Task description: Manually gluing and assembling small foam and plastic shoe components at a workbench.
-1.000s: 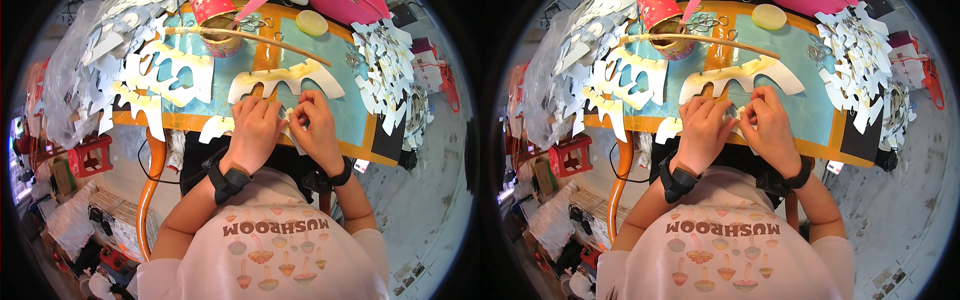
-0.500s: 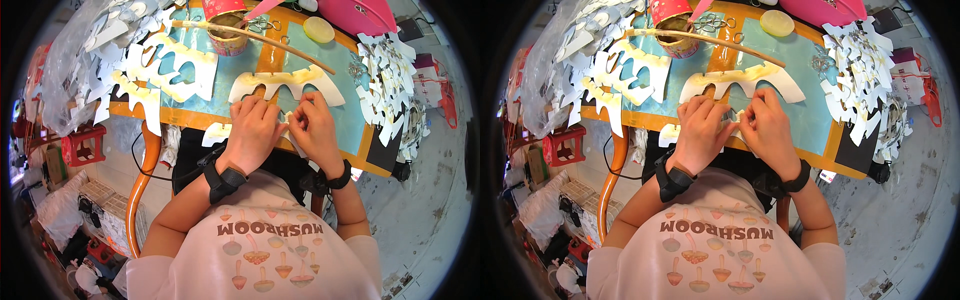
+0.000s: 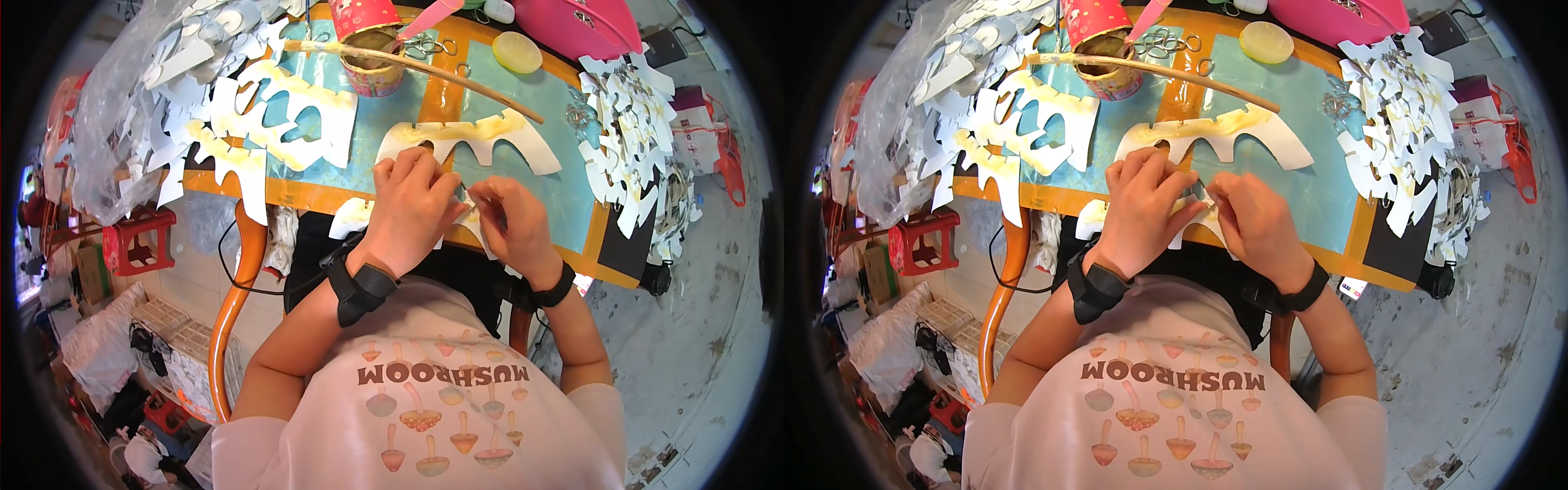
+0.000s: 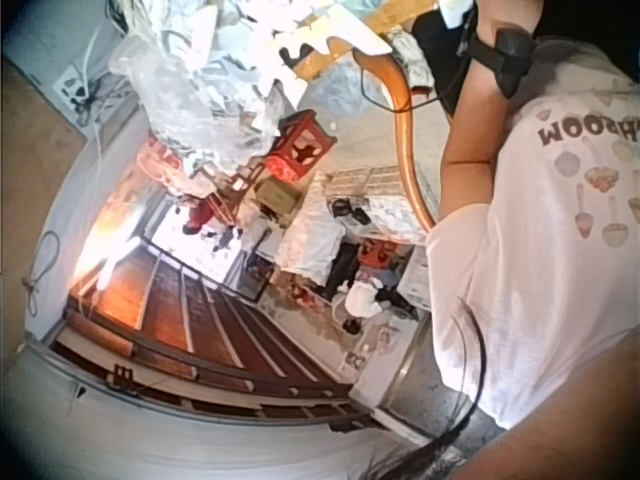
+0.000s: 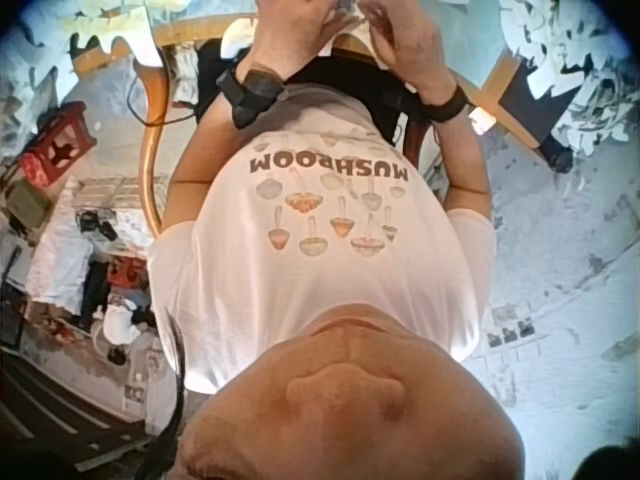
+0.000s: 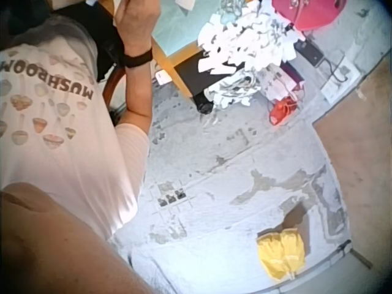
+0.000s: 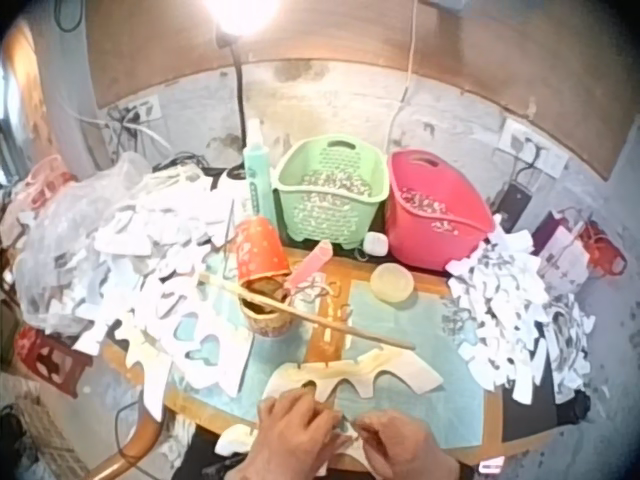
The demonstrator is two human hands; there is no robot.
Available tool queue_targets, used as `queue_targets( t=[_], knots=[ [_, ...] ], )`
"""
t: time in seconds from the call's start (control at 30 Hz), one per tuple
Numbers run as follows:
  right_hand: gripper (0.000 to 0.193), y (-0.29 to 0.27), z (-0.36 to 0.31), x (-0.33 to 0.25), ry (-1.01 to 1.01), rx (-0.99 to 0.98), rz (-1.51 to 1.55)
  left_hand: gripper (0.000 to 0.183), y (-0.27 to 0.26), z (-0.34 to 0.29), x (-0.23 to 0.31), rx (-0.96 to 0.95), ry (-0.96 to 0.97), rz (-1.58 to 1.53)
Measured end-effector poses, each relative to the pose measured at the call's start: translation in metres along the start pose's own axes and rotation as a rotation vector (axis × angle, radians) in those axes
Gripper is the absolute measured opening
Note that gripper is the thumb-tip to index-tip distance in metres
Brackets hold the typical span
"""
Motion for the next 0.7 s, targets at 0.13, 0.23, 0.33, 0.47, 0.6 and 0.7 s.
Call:
queue_targets(
  t=[0.13, 0.23, 0.33, 0.47, 0.6, 0.7],
  knots=[
    [0.038, -0.005, 0.0, -0.012, -0.001, -0.026, -0.017, 0.032, -0.009, 0.0, 0.004, 0.05, -0.009, -0.003],
    [0.039, -0.005, -0.001, -0.012, 0.006, -0.035, -0.022, 0.032, -0.022, -0.011, 0.004, 0.198, -0.036, -0.015],
    [0.039, -0.004, -0.004, -0.007, 0.036, -0.025, 0.006, 0.035, -0.032, -0.019, 0.013, 0.21, -0.028, -0.01],
    [0.037, -0.003, -0.004, -0.004, 0.087, -0.026, 0.053, 0.035, -0.015, -0.028, 0.018, 0.134, -0.009, -0.07],
    [0.034, -0.006, -0.001, -0.006, 0.066, -0.055, 0.053, 0.037, -0.009, -0.027, 0.016, 0.12, -0.003, -0.041],
    [0.033, -0.008, 0.001, -0.007, 0.055, -0.08, 0.041, 0.04, -0.008, -0.021, 0.014, 0.103, 0.018, -0.023]
  ],
)
Point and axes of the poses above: each hand's wrist, its own z-axis towards the middle knuckle, its own y-axis out of the palm, x = y × z, the point moved 4 cm from there along z, towards the middle knuckle, and after that the axes turned 9 degrees about x, right-handed, at the moved point
